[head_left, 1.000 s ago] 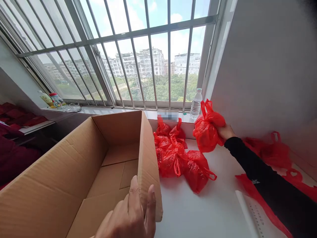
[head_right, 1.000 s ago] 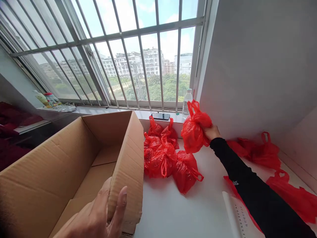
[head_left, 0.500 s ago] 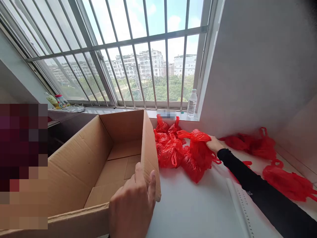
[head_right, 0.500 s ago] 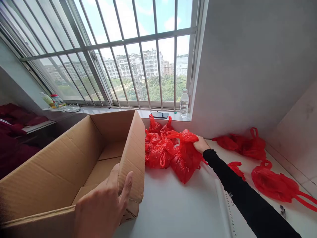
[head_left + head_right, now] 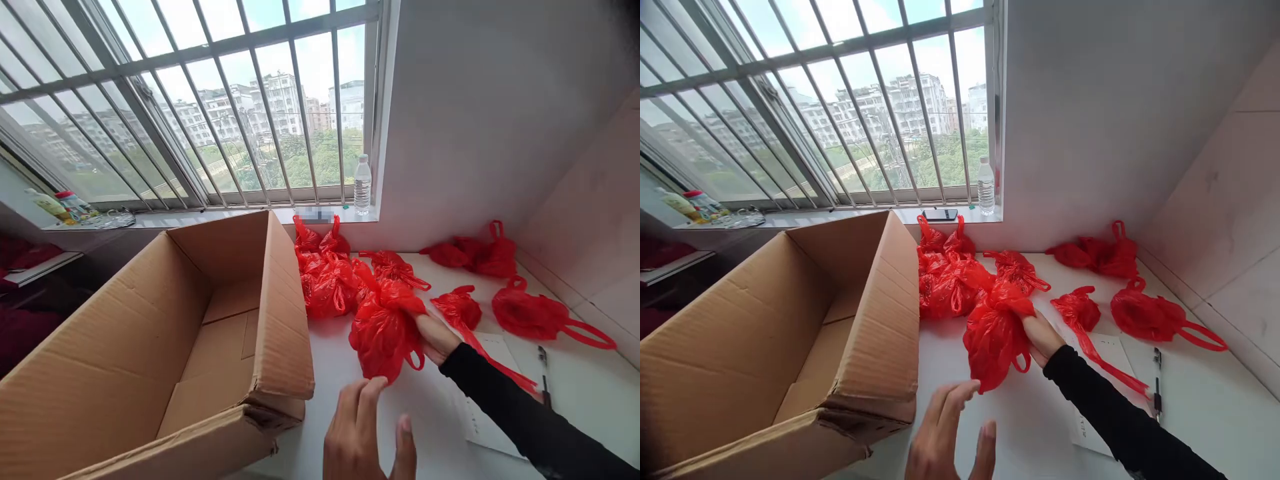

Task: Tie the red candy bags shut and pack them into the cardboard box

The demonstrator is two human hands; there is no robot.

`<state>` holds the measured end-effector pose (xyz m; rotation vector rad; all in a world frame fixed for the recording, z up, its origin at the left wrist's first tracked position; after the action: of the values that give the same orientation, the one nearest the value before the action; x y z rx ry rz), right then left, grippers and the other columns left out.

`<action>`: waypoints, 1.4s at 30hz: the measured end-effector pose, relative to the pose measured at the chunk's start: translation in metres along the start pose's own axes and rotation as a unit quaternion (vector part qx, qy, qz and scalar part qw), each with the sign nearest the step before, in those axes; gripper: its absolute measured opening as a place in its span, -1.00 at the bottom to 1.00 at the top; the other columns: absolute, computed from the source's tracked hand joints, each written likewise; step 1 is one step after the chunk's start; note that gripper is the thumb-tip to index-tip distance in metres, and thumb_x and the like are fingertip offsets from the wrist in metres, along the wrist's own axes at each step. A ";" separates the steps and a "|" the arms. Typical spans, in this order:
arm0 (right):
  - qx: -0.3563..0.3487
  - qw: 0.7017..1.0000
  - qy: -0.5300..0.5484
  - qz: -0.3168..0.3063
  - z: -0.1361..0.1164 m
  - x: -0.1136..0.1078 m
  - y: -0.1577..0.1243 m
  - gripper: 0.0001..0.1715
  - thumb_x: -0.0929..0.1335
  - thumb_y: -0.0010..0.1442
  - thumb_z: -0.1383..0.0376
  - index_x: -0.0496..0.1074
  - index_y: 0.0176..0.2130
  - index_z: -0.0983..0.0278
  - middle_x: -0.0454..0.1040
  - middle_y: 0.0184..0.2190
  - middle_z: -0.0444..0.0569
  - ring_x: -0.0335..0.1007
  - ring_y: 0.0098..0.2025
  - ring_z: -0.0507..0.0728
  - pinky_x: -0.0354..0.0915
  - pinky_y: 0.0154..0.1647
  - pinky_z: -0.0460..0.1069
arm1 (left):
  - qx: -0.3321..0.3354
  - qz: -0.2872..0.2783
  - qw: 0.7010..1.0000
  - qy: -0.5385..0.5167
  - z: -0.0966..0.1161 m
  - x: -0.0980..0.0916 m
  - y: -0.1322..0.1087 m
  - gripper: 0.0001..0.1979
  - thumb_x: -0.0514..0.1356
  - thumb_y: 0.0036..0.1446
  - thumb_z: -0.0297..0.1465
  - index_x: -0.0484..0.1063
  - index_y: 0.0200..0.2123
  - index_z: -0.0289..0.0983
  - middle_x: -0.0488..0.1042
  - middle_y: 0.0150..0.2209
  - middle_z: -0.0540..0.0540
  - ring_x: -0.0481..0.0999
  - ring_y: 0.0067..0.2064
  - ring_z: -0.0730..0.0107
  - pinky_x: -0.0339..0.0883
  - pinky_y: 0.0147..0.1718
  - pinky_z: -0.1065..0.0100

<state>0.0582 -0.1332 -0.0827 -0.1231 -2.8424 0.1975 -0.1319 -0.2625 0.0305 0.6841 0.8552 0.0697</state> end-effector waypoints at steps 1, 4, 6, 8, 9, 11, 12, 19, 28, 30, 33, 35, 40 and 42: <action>0.017 1.000 0.009 0.003 0.015 0.002 -0.018 -0.44 0.34 0.20 -0.14 0.50 -0.02 0.17 0.62 -0.21 0.05 0.54 -0.09 0.33 0.50 -0.18 0.16 | -0.041 -0.058 0.997 -0.015 -0.009 0.033 -0.008 -0.65 0.15 0.26 -0.33 0.32 0.10 -0.18 0.53 -0.17 -0.16 0.58 -0.19 0.18 0.49 -0.26 0.22; 0.073 0.997 0.033 -0.009 0.045 0.005 -0.067 -0.44 0.36 0.20 -0.09 0.46 0.07 0.15 0.61 -0.11 0.04 0.51 0.00 0.34 0.47 -0.05 0.22 | -0.090 -0.142 0.986 -0.012 -0.031 0.096 -0.027 -0.33 0.29 0.14 -0.30 0.12 0.26 -0.27 0.43 0.08 -0.30 0.47 0.09 -0.01 0.45 -0.02 0.00; 0.096 0.994 0.024 -0.049 0.045 0.003 -0.090 -0.40 0.43 0.17 0.00 0.40 0.15 0.14 0.54 0.04 0.04 0.44 0.11 0.32 0.39 0.11 0.23 | -0.084 -0.151 0.985 0.000 -0.038 0.109 -0.033 -0.25 0.28 0.12 -0.37 0.02 0.31 -0.29 0.36 0.16 -0.33 0.39 0.17 -0.06 0.38 0.05 -0.08; 0.094 0.993 -0.026 -0.065 0.032 -0.010 -0.098 -0.26 0.48 0.13 0.05 0.30 0.22 0.12 0.40 0.22 0.06 0.29 0.26 0.30 0.25 0.26 0.23 | -0.069 -0.135 0.988 0.010 -0.038 0.104 -0.038 -0.29 0.19 0.16 -0.47 -0.01 0.33 -0.28 0.33 0.19 -0.33 0.37 0.19 -0.02 0.36 0.07 -0.07; 0.079 0.994 -0.062 -0.051 0.022 -0.020 -0.096 -0.20 0.48 0.12 0.03 0.25 0.26 0.11 0.31 0.28 0.07 0.19 0.33 0.29 0.19 0.30 0.23 | -0.066 -0.112 0.991 0.017 -0.035 0.097 -0.042 -0.33 0.15 0.19 -0.51 0.01 0.33 -0.27 0.32 0.19 -0.33 0.37 0.19 0.01 0.36 0.08 -0.04; 0.028 0.989 -0.144 0.010 0.001 -0.041 -0.080 -0.16 0.43 0.16 -0.05 0.17 0.30 0.10 0.22 0.32 0.10 0.09 0.37 0.27 0.16 0.31 0.22 | -0.058 -0.055 0.996 0.038 -0.026 0.082 -0.052 -0.46 0.13 0.21 -0.50 0.15 0.25 -0.25 0.33 0.15 -0.31 0.38 0.16 0.02 0.36 0.06 -0.01; 0.004 0.984 -0.176 0.034 -0.006 -0.046 -0.069 -0.19 0.39 0.18 -0.08 0.17 0.30 0.11 0.26 0.29 0.11 0.13 0.35 0.27 0.18 0.28 0.20 | -0.050 -0.035 0.997 0.054 -0.021 0.079 -0.058 -0.53 0.16 0.20 -0.48 0.25 0.18 -0.23 0.36 0.11 -0.29 0.41 0.12 0.01 0.36 0.04 -0.01; -0.028 0.965 -0.259 -0.033 0.004 -0.015 0.008 -0.56 0.44 0.09 -0.07 0.49 -0.31 0.24 0.37 -0.53 -0.20 0.29 -0.42 0.08 0.28 -0.26 0.03 | 0.072 -0.079 0.984 0.143 -0.010 0.098 -0.067 -0.66 0.15 0.07 -0.67 0.48 -0.17 -0.18 0.48 -0.09 -0.18 0.50 -0.08 0.09 0.43 -0.11 0.10; -0.042 0.972 -0.231 0.030 0.021 -0.052 0.017 -0.53 0.30 0.30 -0.06 0.40 -0.33 0.28 0.40 -0.47 -0.17 0.34 -0.44 0.04 0.29 -0.32 0.00 | -0.040 0.035 0.987 -0.149 -0.012 0.039 -0.077 -0.75 -0.02 0.37 -0.34 0.44 -0.26 -0.19 0.51 -0.19 -0.18 0.47 0.00 0.10 0.38 -0.04 0.13; -0.042 0.968 -0.238 0.066 0.018 -0.059 0.014 -0.53 0.29 0.30 -0.07 0.42 -0.20 0.29 0.46 -0.43 -0.11 0.40 -0.37 0.09 0.32 -0.26 0.03 | -0.100 0.025 0.974 -0.200 -0.019 0.037 -0.081 -0.70 -0.04 0.39 -0.26 0.47 -0.23 -0.19 0.52 -0.24 -0.16 0.50 -0.07 0.13 0.39 -0.08 0.17; -0.065 0.957 -0.258 0.112 -0.005 -0.060 -0.009 -0.41 0.24 0.31 -0.08 0.31 0.12 0.25 0.54 -0.18 0.04 0.44 -0.13 0.19 0.30 -0.05 0.10 | -0.195 -0.011 0.952 -0.237 -0.030 0.040 -0.083 -0.66 -0.02 0.38 -0.20 0.50 -0.18 -0.19 0.53 -0.19 -0.16 0.52 -0.11 0.18 0.39 -0.10 0.23; -0.075 0.954 -0.277 0.091 -0.019 -0.055 -0.034 -0.41 0.27 0.30 -0.08 0.31 0.18 0.16 0.53 -0.05 0.04 0.42 -0.02 0.21 0.26 0.06 0.12 | -0.230 -0.031 0.939 -0.253 -0.033 0.041 -0.082 -0.65 -0.01 0.37 -0.18 0.52 -0.20 -0.21 0.54 -0.19 -0.17 0.52 -0.14 0.18 0.39 -0.13 0.25; 0.087 0.904 -0.381 -0.171 0.019 -0.050 -0.115 -0.30 0.42 0.14 -0.11 0.40 0.21 -0.01 0.53 0.04 0.01 0.42 0.07 0.32 0.30 0.08 0.14 | -0.308 -0.050 0.904 -0.294 -0.034 0.043 -0.077 -0.66 0.06 0.33 -0.15 0.54 -0.26 -0.23 0.55 -0.27 -0.12 0.52 -0.26 0.24 0.38 -0.26 0.32; 0.143 0.884 -0.389 -0.215 0.041 -0.059 -0.145 -0.09 0.47 0.05 -0.10 0.25 0.32 -0.06 0.51 0.07 0.01 0.43 0.06 0.32 0.32 0.07 0.12 | -0.343 -0.044 0.889 -0.302 -0.037 0.043 -0.075 -0.64 0.06 0.33 -0.13 0.53 -0.30 -0.22 0.54 -0.29 -0.09 0.50 -0.26 0.27 0.38 -0.23 0.34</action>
<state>0.0930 -0.2874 -0.1162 0.8237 -3.4515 0.6968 -0.1451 -0.2879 -0.0594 -0.0226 0.2139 0.0662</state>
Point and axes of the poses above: each hand's wrist, its own y-axis towards the middle knuckle, its own x-axis out of the palm, z = x × y, the point moved 8 cm from there along y, towards the middle knuckle
